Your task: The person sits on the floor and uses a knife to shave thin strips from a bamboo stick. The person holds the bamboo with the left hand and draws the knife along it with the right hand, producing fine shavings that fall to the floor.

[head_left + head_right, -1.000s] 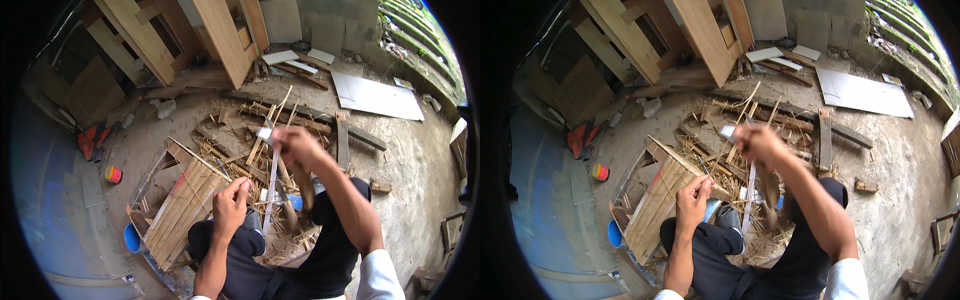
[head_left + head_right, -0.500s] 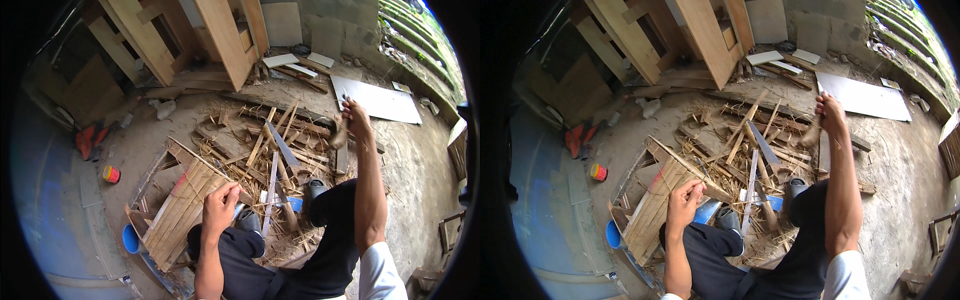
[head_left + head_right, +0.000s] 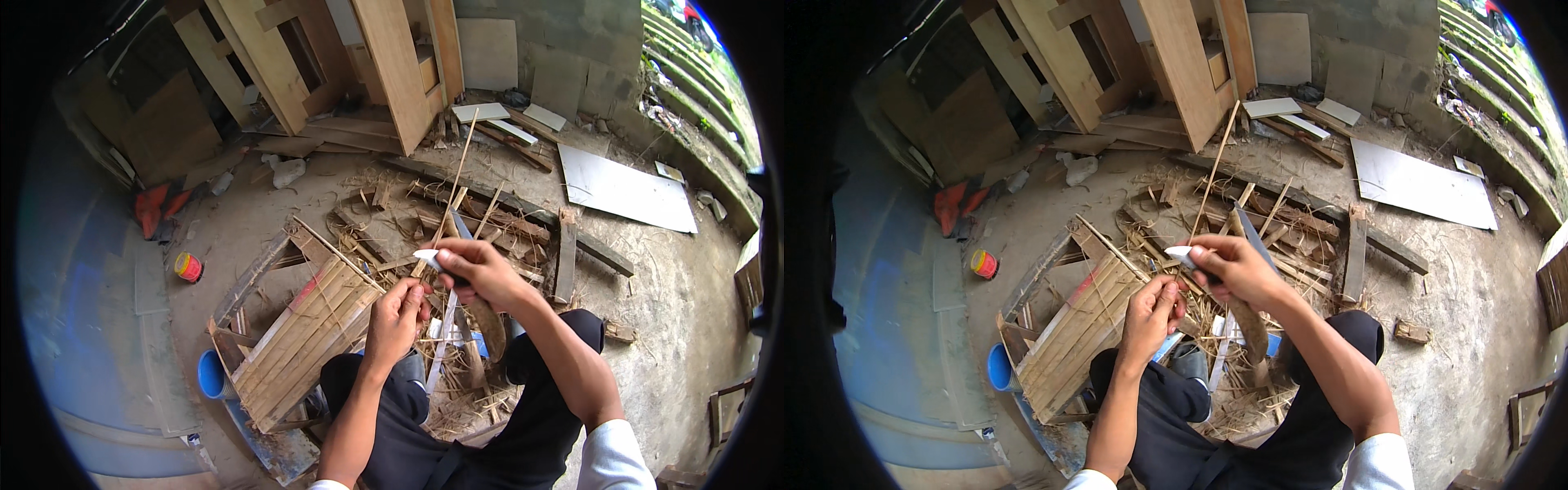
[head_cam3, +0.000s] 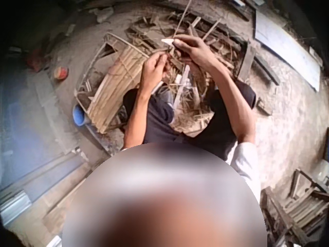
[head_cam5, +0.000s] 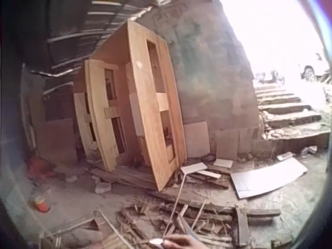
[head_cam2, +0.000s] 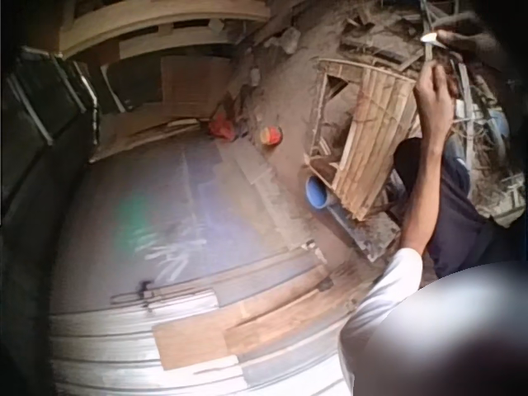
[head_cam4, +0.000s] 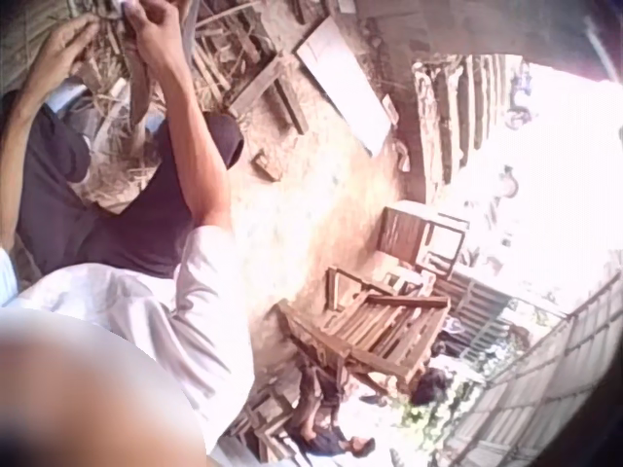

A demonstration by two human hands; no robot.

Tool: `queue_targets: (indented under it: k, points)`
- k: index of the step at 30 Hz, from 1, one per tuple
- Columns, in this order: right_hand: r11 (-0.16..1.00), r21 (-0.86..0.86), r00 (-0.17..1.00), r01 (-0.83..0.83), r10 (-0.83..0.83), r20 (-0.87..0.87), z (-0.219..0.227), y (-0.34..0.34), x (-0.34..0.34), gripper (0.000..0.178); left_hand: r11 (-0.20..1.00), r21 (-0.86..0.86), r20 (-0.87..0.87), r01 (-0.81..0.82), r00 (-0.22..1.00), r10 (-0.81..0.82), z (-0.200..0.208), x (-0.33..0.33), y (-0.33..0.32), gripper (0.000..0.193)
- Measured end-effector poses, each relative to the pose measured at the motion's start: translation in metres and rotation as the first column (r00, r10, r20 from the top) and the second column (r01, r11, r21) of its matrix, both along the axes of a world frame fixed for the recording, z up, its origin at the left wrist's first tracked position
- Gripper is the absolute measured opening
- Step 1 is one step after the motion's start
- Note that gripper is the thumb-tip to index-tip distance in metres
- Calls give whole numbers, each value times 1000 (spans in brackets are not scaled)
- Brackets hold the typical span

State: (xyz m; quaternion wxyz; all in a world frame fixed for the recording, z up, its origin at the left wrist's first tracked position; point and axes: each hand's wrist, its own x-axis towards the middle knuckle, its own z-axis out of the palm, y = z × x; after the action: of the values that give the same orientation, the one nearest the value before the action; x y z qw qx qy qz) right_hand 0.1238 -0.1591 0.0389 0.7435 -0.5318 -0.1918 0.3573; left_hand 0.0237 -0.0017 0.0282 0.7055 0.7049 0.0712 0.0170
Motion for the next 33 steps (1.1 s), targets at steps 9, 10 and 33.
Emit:
queue_targets:
  k: [9, 10, 33]
  points:
    - [999, 36, 999, 26, -24, -47, -6, 0, 5, 22, 998, -28, -6, 50, 999, -51, -2, -3, 4, 24]
    - [1000, 1, 999, 7, -7, -33, -5, -1, 4, 22, 998, -33, 9, 50, 999, -50, -2, -3, 3, 24]
    - [965, -114, 958, 237, -252, -135, 8, -21, 23, 20, 660, 702, 387, -269, 921, -36, -8, -6, -7, 15]
